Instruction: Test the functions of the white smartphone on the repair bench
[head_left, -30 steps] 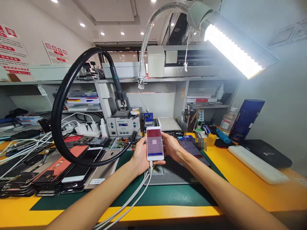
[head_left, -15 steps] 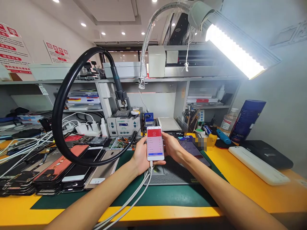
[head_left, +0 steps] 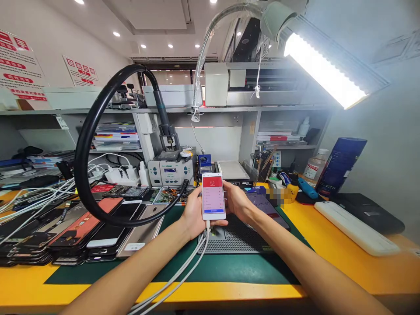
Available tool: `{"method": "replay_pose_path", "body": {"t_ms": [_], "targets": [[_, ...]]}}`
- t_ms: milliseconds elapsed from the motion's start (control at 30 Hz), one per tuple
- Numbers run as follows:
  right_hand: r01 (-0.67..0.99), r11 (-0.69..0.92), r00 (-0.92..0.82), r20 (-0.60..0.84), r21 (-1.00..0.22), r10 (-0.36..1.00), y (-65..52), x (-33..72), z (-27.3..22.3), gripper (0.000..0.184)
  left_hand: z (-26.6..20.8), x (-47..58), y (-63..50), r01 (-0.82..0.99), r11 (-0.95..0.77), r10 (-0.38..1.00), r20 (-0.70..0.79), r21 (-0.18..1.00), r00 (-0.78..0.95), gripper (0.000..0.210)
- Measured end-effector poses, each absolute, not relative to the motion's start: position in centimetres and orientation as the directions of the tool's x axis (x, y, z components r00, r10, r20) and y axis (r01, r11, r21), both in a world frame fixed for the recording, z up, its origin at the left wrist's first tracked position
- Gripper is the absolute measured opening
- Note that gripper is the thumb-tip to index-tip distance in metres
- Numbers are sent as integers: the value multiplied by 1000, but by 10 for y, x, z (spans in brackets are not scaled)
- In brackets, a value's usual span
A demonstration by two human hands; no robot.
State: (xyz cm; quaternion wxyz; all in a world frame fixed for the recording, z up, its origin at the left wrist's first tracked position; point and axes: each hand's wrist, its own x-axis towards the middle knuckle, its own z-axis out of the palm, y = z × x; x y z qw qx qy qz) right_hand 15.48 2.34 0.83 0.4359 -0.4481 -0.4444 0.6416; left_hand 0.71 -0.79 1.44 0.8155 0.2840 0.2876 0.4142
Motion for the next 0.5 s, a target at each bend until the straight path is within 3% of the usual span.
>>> {"method": "replay_pose_path", "body": {"t_ms": [500], "targets": [[-183,-233,-222,-191,-955,956,21,155,12,43,15,7,-8,-510,492,840,-231,706,490,57]]}}
